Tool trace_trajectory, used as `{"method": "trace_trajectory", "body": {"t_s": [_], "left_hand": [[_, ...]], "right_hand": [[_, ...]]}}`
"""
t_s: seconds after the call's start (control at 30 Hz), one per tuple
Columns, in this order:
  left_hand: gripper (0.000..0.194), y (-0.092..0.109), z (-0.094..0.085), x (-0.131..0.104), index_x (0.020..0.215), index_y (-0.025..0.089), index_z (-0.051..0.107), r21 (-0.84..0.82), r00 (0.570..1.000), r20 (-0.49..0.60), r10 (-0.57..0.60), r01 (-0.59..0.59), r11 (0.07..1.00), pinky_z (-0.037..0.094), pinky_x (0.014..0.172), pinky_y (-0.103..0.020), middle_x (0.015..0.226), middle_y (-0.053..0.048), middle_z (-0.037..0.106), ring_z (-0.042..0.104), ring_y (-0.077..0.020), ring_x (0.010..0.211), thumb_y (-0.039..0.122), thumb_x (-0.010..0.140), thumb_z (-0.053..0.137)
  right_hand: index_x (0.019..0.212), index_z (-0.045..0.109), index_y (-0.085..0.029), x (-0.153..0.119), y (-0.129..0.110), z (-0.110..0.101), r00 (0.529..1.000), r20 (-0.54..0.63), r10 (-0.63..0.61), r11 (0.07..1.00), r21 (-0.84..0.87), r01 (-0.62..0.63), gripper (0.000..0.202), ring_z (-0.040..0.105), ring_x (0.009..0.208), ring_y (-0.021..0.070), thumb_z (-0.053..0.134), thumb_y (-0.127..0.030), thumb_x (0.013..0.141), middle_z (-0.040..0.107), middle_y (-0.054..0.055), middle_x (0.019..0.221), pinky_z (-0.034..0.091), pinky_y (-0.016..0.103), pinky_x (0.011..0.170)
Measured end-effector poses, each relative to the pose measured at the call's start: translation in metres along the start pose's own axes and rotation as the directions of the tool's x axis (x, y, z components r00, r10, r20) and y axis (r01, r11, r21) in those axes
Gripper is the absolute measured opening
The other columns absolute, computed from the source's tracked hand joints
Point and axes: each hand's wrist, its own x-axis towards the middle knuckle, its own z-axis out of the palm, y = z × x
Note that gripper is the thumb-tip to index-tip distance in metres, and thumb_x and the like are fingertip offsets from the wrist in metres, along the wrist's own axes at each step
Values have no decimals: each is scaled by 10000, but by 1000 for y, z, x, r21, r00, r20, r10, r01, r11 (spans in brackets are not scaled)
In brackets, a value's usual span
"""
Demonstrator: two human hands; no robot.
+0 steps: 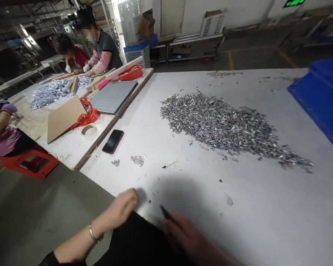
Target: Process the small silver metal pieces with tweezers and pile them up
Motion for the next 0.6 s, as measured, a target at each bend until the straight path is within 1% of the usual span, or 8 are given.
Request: {"method": "trace_trajectory", "body": {"t_s": [0.07, 0.13, 0.23, 0.3, 0.4, 0.47, 0.53, 0.6], "left_hand": [[371, -8, -13, 0, 753, 220, 486, -44, 989, -105, -103, 99, 994, 410, 628, -290, 714, -5, 510, 443, -146, 645, 452, 1024, 381], [369, -10, -16, 3, 758, 209, 515, -131, 980, -54, -191, 183, 974, 389, 604, -280, 685, 8, 505, 432, -130, 607, 473, 1005, 442], [363, -7, 6, 15, 833, 195, 553, -366, 956, 129, -262, 292, 884, 380, 575, -273, 644, 22, 512, 430, -111, 546, 509, 991, 464], [349, -7, 32, 26, 848, 199, 529, -491, 940, 161, -299, 340, 802, 361, 559, -264, 614, 42, 491, 410, -103, 525, 522, 974, 492], [331, -16, 64, 41, 813, 204, 500, -451, 937, 73, -342, 336, 827, 323, 551, -249, 615, 49, 486, 404, -104, 555, 503, 932, 574], [328, -26, 73, 49, 800, 203, 507, -380, 936, 1, -351, 325, 866, 325, 553, -247, 613, 46, 494, 412, -110, 565, 497, 935, 561], [325, -36, 68, 55, 791, 201, 523, -328, 933, -67, -354, 314, 891, 352, 568, -256, 614, 37, 511, 439, -121, 570, 486, 946, 525], [300, -44, 50, 61, 798, 192, 562, -234, 930, -153, -334, 294, 927, 397, 620, -274, 660, 11, 566, 500, -143, 620, 451, 943, 520]], "right_hand": [[763, 450, -223, -6, -1, -10, 995, -95, 37, 995, 93, -29, 565, 343, 540, 117, 476, -771, 897, 373, -49, 624, 328, 275, 521], [763, 446, -223, -2, -1, -13, 990, -137, 43, 991, 130, -25, 569, 362, 534, 118, 514, -778, 873, 389, -47, 621, 354, 282, 529], [807, 501, -211, 17, 3, -5, 992, -91, 90, 976, 208, -70, 517, 453, 592, 137, 597, -716, 856, 495, -21, 679, 408, 295, 595], [851, 540, -203, 30, 8, 1, 989, -63, 130, 958, 264, -109, 465, 504, 641, 149, 630, -659, 858, 546, -6, 733, 423, 302, 638], [908, 576, -210, 38, 16, 4, 989, -34, 146, 963, 235, -134, 421, 582, 710, 189, 638, -624, 865, 615, 30, 798, 432, 329, 660], [957, 600, -221, 35, 19, 1, 992, -14, 121, 974, 193, -116, 404, 627, 801, 228, 620, -617, 884, 660, 63, 870, 450, 360, 706], [1013, 625, -230, 28, 19, -2, 995, 8, 99, 982, 158, -99, 404, 643, 881, 251, 606, -617, 898, 691, 83, 932, 459, 387, 771], [1034, 646, -227, 23, 19, -3, 994, -19, 107, 982, 156, -102, 437, 645, 905, 256, 622, -635, 880, 707, 88, 943, 460, 393, 799]]}}
